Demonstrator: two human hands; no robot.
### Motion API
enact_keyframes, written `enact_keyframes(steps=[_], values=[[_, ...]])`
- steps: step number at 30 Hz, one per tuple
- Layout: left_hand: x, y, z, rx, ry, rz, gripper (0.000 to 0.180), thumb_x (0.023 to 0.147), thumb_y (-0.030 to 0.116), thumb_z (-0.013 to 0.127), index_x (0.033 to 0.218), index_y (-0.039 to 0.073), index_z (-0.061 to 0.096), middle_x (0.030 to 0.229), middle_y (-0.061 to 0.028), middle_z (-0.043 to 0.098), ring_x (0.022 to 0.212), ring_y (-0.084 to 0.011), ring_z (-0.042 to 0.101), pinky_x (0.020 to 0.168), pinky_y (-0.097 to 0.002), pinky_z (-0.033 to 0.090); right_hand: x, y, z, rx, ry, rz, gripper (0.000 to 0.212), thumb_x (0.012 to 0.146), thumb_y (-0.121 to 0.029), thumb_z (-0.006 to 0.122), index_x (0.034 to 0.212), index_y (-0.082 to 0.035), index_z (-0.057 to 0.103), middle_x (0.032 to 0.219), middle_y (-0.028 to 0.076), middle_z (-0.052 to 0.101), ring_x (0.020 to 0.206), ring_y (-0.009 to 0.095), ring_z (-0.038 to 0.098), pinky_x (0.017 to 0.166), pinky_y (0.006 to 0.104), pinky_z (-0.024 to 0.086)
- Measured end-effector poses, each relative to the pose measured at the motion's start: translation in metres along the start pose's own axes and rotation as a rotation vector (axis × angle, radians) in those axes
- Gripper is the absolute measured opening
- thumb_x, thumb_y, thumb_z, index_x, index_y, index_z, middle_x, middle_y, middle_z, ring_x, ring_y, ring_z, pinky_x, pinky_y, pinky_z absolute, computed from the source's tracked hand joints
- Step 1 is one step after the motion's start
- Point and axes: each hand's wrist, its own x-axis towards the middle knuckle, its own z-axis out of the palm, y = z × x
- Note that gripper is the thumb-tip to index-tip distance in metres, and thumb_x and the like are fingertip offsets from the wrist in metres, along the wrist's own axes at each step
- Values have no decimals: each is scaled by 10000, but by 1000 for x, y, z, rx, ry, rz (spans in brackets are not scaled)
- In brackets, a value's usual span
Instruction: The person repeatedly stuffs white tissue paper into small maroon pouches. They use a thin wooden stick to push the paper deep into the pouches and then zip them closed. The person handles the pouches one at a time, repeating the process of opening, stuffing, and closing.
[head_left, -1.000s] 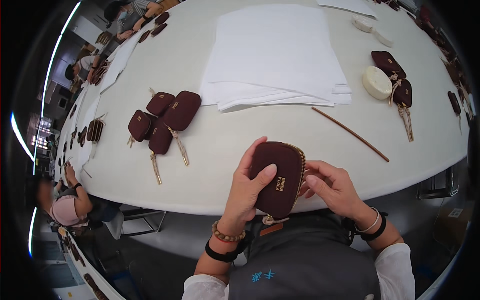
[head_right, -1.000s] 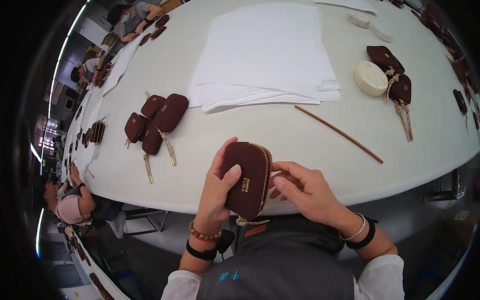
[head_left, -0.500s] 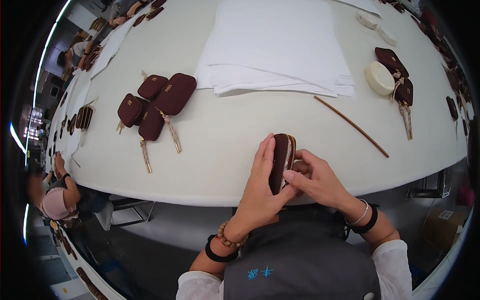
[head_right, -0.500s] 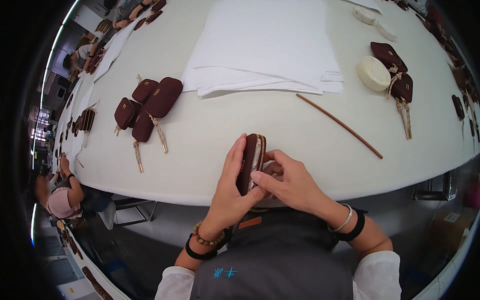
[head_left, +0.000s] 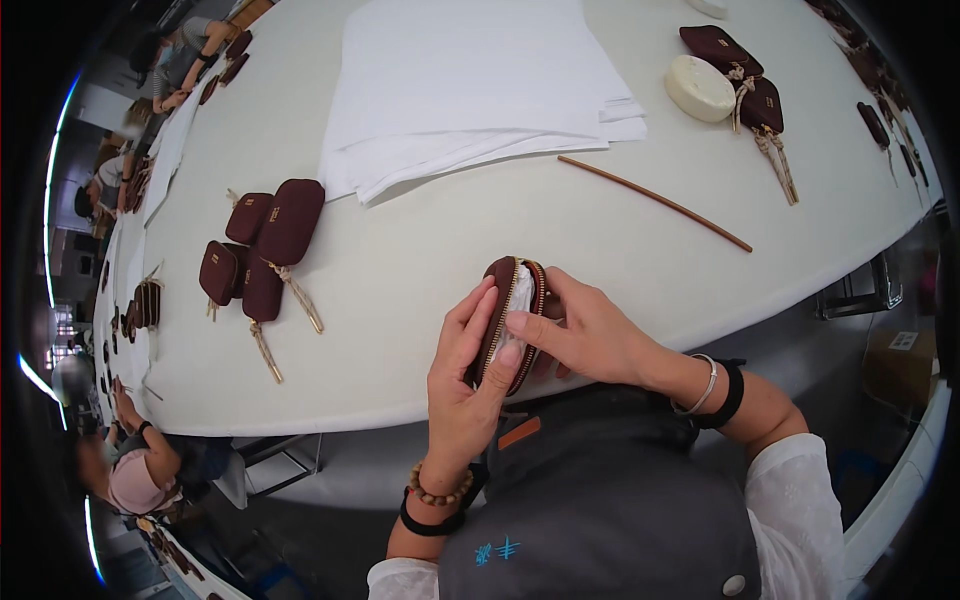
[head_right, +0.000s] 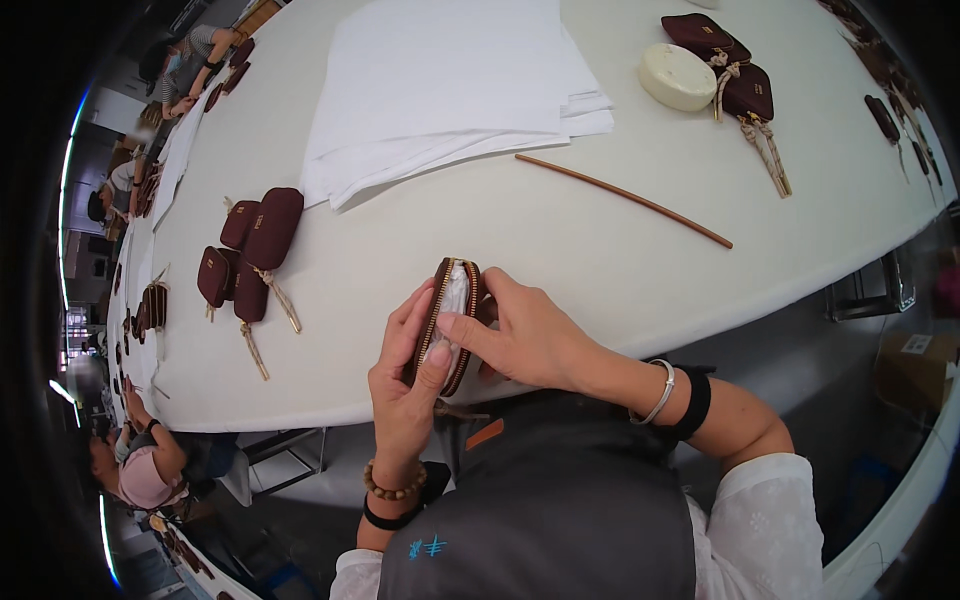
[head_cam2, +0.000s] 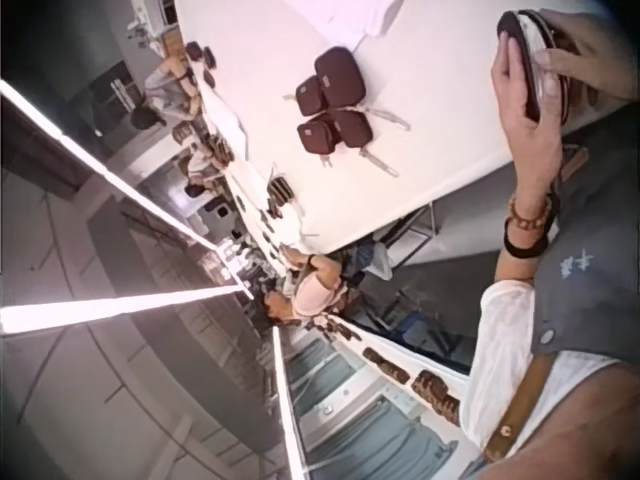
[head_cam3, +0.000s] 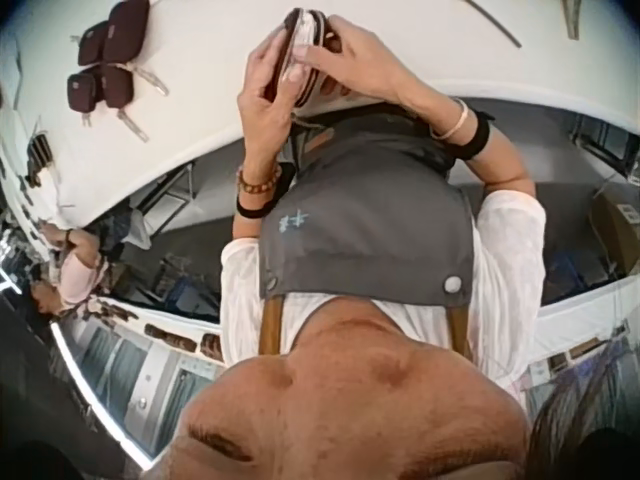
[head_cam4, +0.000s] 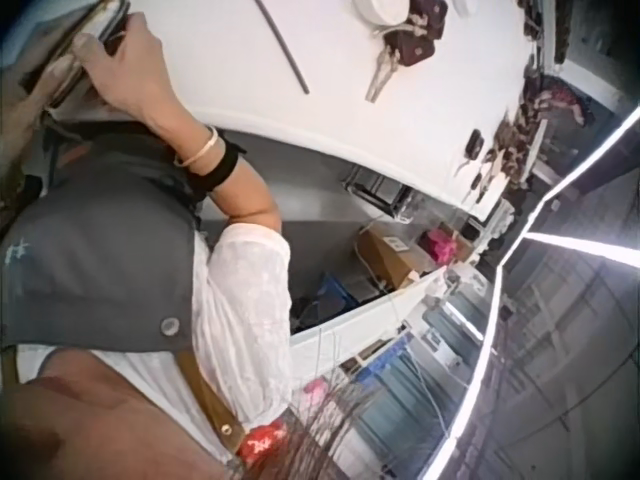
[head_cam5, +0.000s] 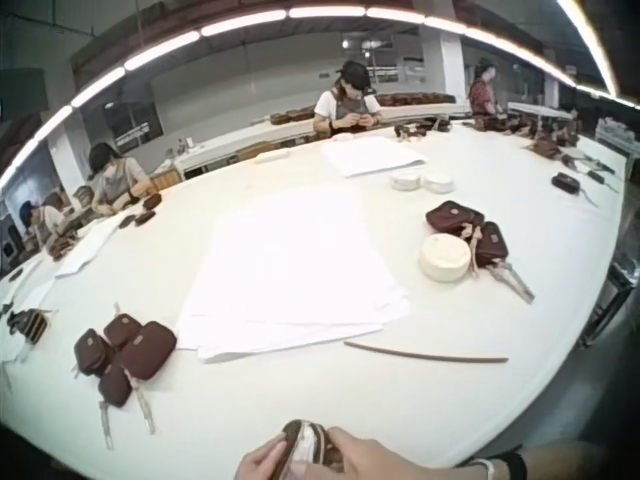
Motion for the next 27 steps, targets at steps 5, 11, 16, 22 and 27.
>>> enact_keyframes(steps=[5,11,16,22,27], values=[[1,-6,8,-196,135,-67,397,939,64,500,1320,-43,518,1372,-153,500,1275,-235,473,1068,-343,352,-3,2,-3,-43,44,7,463,900,-300,577,1095,102,455,733,150,609,568,196,641,516,313,502],[-1,-5,13,-42,126,48,434,881,-13,497,1313,-33,530,1388,-149,488,1273,-238,476,1067,-351,362,-7,-3,-6,-24,-38,-8,513,888,-275,574,1200,108,434,796,141,625,582,159,625,516,293,492],[-12,-5,39,385,44,231,434,867,111,611,1288,15,565,1387,-101,513,1349,-329,405,1115,-547,177,-6,37,-10,62,82,-194,443,924,-194,518,1312,4,436,1015,112,627,847,135,636,627,267,528],[-16,-9,17,-267,234,-85,769,840,154,721,1467,35,292,1405,-174,444,1324,-322,416,1069,-411,364,-27,35,-31,302,22,-87,424,941,-112,496,1348,-17,423,1147,84,598,989,143,620,738,286,563],[-12,-1,18,-498,40,-185,816,856,137,711,1491,40,209,1360,-149,468,1256,-215,474,1012,-362,432,-26,36,-20,281,-76,-206,456,968,-233,558,1339,-3,428,1163,75,593,980,150,627,751,291,562]])
